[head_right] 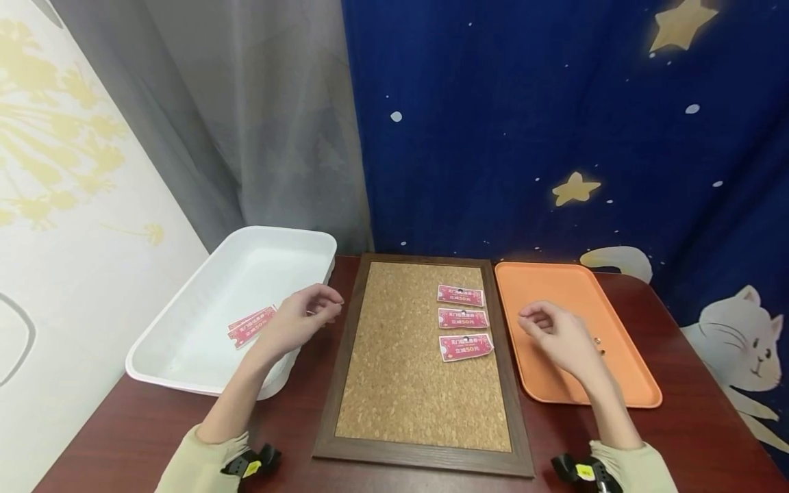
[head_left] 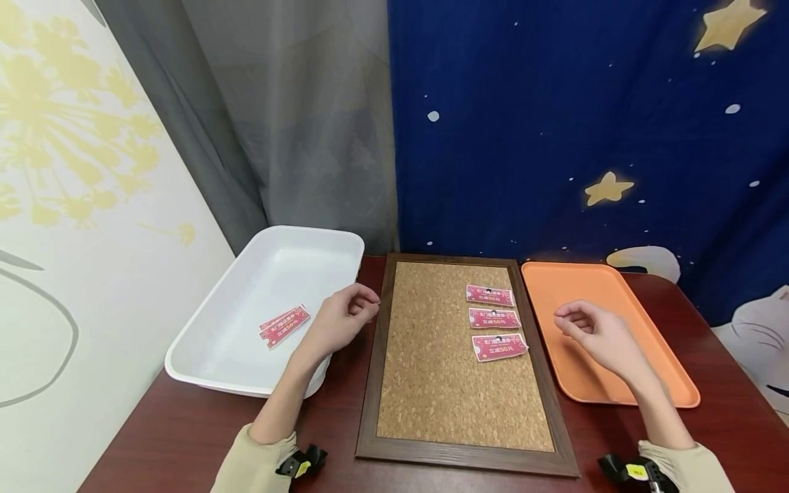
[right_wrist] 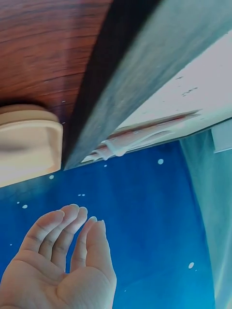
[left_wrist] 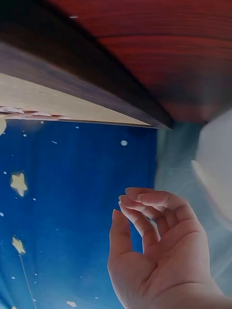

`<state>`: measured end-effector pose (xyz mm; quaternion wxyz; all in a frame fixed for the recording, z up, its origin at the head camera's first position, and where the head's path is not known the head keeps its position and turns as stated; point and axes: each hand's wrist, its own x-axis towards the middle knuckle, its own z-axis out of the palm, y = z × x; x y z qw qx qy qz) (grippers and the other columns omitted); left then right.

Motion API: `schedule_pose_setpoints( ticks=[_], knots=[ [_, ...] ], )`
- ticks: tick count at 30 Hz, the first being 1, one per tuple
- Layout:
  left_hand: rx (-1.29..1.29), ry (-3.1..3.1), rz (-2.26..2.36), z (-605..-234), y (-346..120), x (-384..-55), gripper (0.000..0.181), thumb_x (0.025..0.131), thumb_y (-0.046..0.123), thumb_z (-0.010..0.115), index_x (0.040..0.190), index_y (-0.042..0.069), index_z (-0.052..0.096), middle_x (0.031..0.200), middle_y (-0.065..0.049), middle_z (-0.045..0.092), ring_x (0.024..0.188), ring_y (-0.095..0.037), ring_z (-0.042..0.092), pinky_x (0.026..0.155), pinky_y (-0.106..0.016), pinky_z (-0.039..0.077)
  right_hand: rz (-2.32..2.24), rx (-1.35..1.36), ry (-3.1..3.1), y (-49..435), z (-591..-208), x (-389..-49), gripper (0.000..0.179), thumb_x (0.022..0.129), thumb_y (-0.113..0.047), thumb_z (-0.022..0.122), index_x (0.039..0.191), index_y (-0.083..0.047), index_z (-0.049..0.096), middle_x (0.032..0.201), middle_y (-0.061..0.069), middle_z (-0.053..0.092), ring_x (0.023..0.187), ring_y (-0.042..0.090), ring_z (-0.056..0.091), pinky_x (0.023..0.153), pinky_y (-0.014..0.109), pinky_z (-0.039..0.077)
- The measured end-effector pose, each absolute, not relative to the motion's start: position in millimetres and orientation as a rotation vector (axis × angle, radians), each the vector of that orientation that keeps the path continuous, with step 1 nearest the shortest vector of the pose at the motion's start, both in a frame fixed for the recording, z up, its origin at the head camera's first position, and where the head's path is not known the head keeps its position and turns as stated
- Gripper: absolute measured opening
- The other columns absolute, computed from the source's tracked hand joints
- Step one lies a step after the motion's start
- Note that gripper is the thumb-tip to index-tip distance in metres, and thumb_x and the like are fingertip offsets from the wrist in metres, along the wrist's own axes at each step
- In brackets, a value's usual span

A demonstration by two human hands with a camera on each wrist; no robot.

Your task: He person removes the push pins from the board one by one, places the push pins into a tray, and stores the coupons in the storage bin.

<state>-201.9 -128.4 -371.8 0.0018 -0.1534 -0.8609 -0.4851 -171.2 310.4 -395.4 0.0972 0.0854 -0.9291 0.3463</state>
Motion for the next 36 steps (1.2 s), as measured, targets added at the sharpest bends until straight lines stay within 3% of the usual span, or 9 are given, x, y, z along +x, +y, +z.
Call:
schedule_pose_setpoints(
  ticks=[5,11,25,36],
  knots=[
    [-0.53,-2.707,-1.522,-378.0,-104.0,-203.2,0.009,0.096,0.007,0.065,0.104,0.003,0.067,0.09,-0.004,0.068,0.077,-0.012,0.061,0.071,-0.029,0.05,1.012,0.272,-2.775,297.0,-397.3,-176.6,0.016,0.098,-0.019,0.068,0.107,-0.006,0.068,0.097,0.006,0.07,0.083,0.013,0.064,0.07,0.02,0.051],
    [-0.614,-2.759,-1.543,-385.2,-75.6,-202.6,0.012,0.097,0.007,0.064,0.106,0.001,0.068,0.091,-0.004,0.068,0.076,-0.011,0.061,0.069,-0.029,0.051,1.064,0.337,-2.81,279.2,-404.2,-183.1,0.015,0.097,-0.018,0.069,0.106,-0.005,0.068,0.096,0.005,0.07,0.085,0.017,0.066,0.072,0.023,0.053],
    [-0.679,-2.813,-1.553,-393.8,-29.3,-203.0,0.006,0.095,0.006,0.063,0.098,0.003,0.067,0.086,-0.002,0.062,0.073,-0.009,0.055,0.067,-0.024,0.047,1.116,0.519,-2.926,255.7,-417.5,-193.1,0.008,0.094,-0.004,0.068,0.102,-0.002,0.068,0.088,0.002,0.069,0.079,0.014,0.063,0.066,0.026,0.051],
    [-0.639,-2.942,-1.528,-395.5,-1.1,-211.0,0.004,0.092,0.005,0.066,0.096,0.004,0.066,0.083,0.0,0.062,0.072,-0.011,0.055,0.063,-0.024,0.045,1.01,0.631,-2.99,251.4,-419.8,-202.0,0.004,0.091,-0.002,0.071,0.094,-0.003,0.068,0.081,-0.002,0.064,0.074,0.012,0.059,0.064,0.026,0.05]
  ],
)
